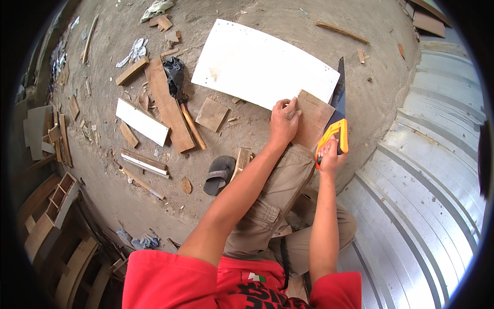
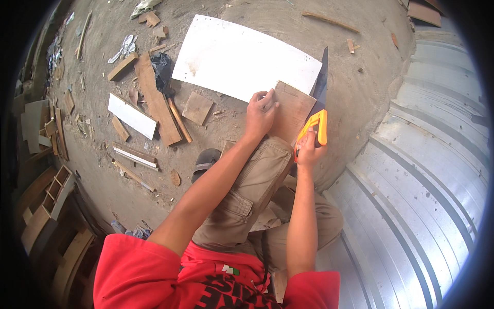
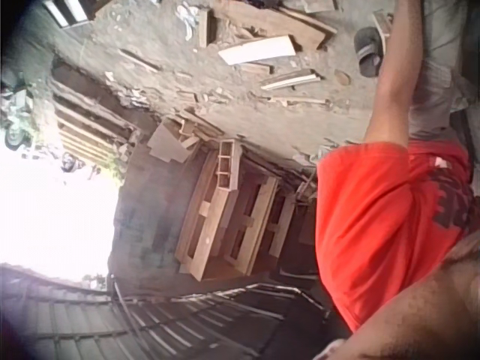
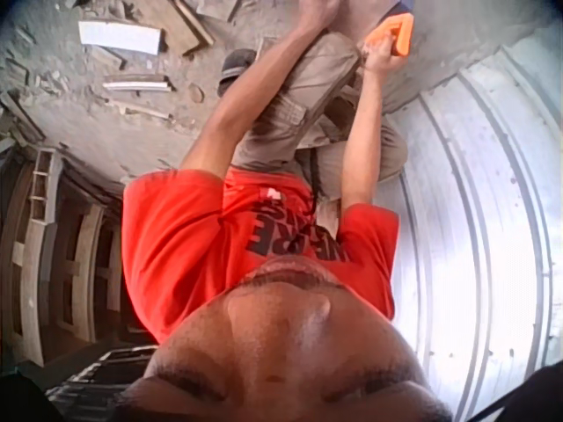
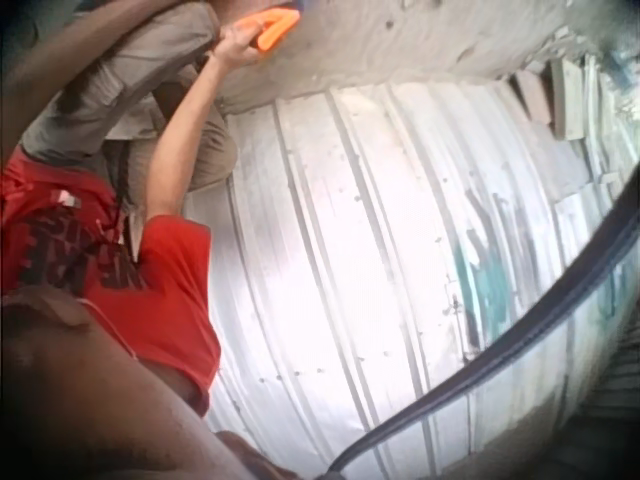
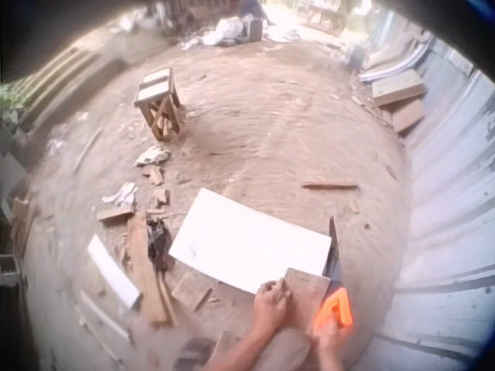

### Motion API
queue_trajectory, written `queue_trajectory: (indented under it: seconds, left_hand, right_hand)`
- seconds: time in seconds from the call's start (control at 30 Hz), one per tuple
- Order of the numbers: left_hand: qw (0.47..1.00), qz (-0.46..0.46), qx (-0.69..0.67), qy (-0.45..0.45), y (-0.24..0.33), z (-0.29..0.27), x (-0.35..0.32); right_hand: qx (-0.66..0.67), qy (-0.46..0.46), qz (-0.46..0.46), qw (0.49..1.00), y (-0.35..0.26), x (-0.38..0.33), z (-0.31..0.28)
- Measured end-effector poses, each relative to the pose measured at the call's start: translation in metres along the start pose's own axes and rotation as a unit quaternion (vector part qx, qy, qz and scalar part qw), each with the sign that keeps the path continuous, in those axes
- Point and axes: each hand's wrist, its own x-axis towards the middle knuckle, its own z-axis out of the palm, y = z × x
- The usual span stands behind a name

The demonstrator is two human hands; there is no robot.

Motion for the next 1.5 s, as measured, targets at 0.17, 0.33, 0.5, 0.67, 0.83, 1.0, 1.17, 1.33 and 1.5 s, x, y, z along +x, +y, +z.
queue_trajectory:
  seconds: [0.17, 0.33, 0.5, 0.67, 0.83, 1.0, 1.17, 1.33, 1.5]
  left_hand:
    - [0.997, 0.065, 0.042, 0.014, -0.005, -0.001, 0.003]
    - [0.99, 0.136, 0.042, 0.015, -0.015, -0.004, 0.006]
    - [0.996, 0.084, -0.002, -0.002, -0.017, -0.004, 0.006]
    - [0.995, 0.095, 0.027, -0.031, -0.018, -0.006, 0.009]
    - [0.945, 0.25, 0.213, -0.006, 0.013, 0.013, 0.027]
    - [0.822, 0.396, 0.386, -0.138, 0.025, 0.065, 0.072]
    - [0.812, 0.318, 0.42, -0.252, 0.042, 0.085, 0.078]
    - [0.809, 0.345, 0.419, -0.227, 0.035, 0.086, 0.077]
    - [0.803, 0.319, 0.446, -0.235, 0.047, 0.096, 0.07]
  right_hand:
    - [0.008, -0.016, 0.004, 1.0, -0.003, -0.001, 0.003]
    - [-0.005, -0.025, 0.005, 1.0, -0.007, -0.005, 0.004]
    - [-0.002, -0.049, 0.019, 0.999, -0.001, -0.001, -0.003]
    - [-0.013, -0.014, 0.056, 0.998, -0.013, 0.001, 0.001]
    - [-0.065, 0.015, 0.068, 0.995, -0.033, -0.001, 0.004]
    - [-0.134, 0.023, 0.047, 0.99, -0.052, -0.06, -0.011]
    - [-0.153, 0.05, 0.048, 0.986, -0.101, -0.149, -0.029]
    - [-0.136, 0.054, 0.077, 0.986, -0.107, -0.146, -0.032]
    - [-0.145, 0.038, 0.04, 0.988, -0.058, 0.0, 0.0]
